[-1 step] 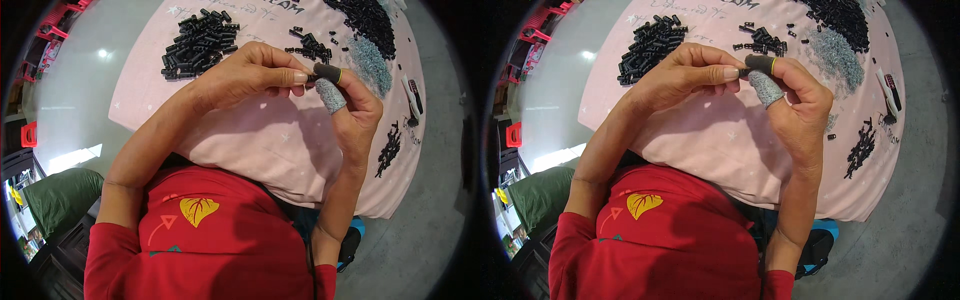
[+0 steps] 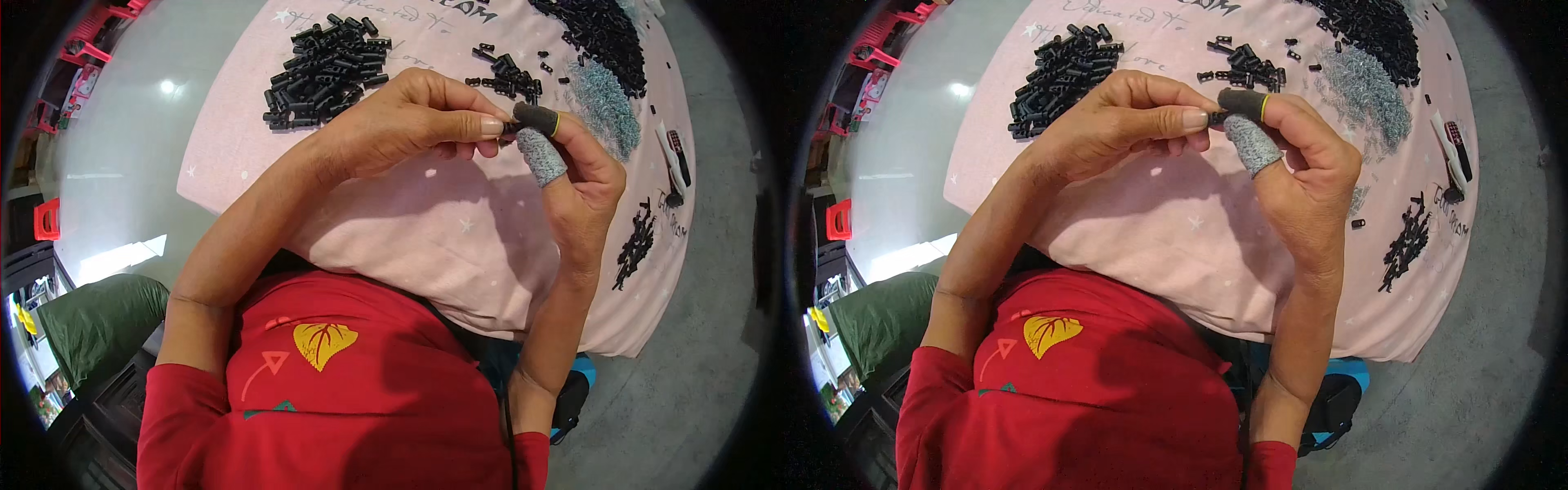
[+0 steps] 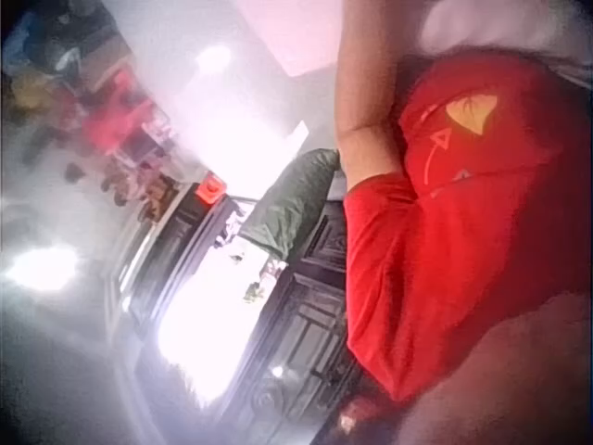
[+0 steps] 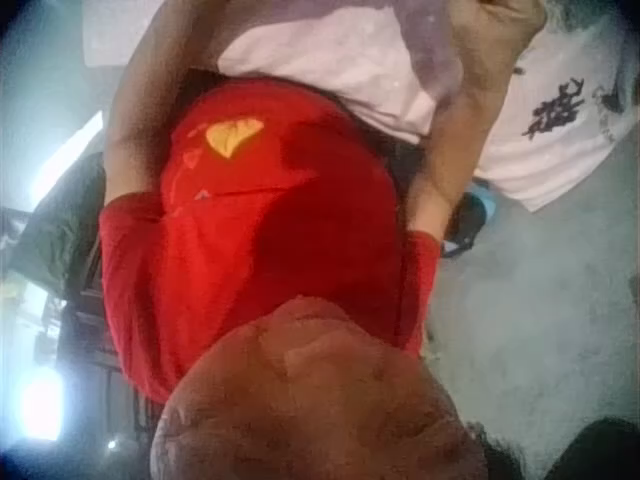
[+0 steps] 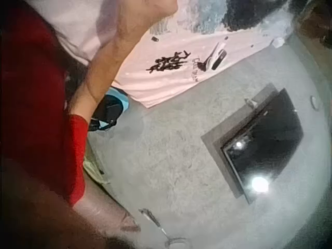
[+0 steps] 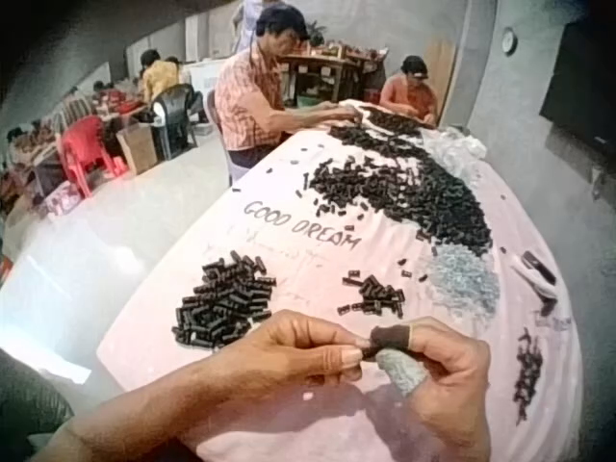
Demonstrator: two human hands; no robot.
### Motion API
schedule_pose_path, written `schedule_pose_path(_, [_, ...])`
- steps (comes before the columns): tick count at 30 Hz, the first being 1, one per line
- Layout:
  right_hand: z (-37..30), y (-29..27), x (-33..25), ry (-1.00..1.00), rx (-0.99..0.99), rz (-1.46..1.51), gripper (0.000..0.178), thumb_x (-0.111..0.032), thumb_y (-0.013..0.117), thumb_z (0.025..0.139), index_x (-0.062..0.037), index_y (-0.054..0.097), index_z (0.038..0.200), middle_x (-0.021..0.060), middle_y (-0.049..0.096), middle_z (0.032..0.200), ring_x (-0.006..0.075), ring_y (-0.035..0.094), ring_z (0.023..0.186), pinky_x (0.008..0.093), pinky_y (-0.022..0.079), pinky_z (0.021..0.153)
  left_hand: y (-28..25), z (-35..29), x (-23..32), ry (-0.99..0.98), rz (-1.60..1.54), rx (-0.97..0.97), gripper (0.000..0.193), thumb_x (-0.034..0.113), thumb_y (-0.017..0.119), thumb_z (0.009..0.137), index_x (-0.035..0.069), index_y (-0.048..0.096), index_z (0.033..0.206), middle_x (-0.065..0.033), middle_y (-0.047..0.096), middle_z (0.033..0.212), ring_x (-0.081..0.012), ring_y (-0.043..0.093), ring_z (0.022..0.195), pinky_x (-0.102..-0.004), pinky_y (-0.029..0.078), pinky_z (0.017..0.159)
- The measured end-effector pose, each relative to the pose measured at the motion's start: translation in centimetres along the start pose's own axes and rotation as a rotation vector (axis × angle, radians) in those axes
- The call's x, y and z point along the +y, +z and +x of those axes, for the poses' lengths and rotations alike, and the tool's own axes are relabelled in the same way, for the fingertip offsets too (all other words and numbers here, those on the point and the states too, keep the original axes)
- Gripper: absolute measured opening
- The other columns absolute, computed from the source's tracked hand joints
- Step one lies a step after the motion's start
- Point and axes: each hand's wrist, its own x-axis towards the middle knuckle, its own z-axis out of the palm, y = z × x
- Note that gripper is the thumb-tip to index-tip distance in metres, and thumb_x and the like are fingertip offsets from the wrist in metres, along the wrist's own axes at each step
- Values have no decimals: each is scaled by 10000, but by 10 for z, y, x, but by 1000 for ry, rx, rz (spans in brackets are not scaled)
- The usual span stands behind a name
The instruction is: Inserting small white components into black plastic tubes for assembly.
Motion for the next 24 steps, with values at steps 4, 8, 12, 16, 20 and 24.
schedule_pose_path(4, [0, 0, 0, -53, 12, -39, 215, 79, 673, 912, 60, 716, 1122, 82, 700, 1077, 130, 681, 989, 241, 537, 888, 0, 0, 0, -4, -33, -13, 278, 230, 688, 1004, 41, 738, 1201, -10, 746, 910, -32, 624, 763, -174, 476, 673])
schedule_pose_path(8, [0, 0, 2, -96, 43, -79, 222, 84, 678, 897, 51, 723, 1112, 70, 704, 1045, 119, 664, 927, 238, 530, 835, -1, 0, 0, 4, -19, -4, 275, 226, 688, 1003, 41, 739, 1201, -10, 746, 909, -31, 621, 763, -176, 476, 667])
schedule_pose_path(12, [1, -2, 2, -113, 28, -207, 221, 94, 684, 857, 33, 734, 1063, 61, 709, 968, 110, 630, 834, 242, 512, 760, -1, 0, -1, -2, 33, 14, 273, 213, 705, 990, 34, 741, 1194, -11, 747, 910, -35, 620, 762, -181, 484, 673])
schedule_pose_path(16, [2, -3, 3, -149, 4, -255, 197, 90, 685, 840, 29, 735, 1020, 70, 708, 926, 119, 634, 793, 248, 513, 732, 0, 1, -1, 2, 84, 22, 273, 201, 725, 975, 24, 744, 1182, -12, 748, 913, -40, 621, 763, -187, 491, 684])
schedule_pose_path(20, [2, -2, 1, -151, -6, -243, 194, 94, 682, 835, 27, 735, 1009, 80, 713, 928, 133, 654, 792, 255, 520, 726, 1, 1, 0, -10, 100, 30, 258, 190, 736, 967, 10, 750, 1150, -15, 744, 896, -44, 624, 754, -193, 495, 679])
schedule_pose_path(24, [2, -3, 1, -156, -26, -305, 213, 100, 679, 818, 19, 741, 1006, 87, 721, 931, 151, 682, 809, 264, 531, 720, -1, 0, -2, 8, 100, 17, 239, 184, 735, 968, 2, 753, 1122, -16, 737, 868, -46, 625, 741, -192, 493, 665])
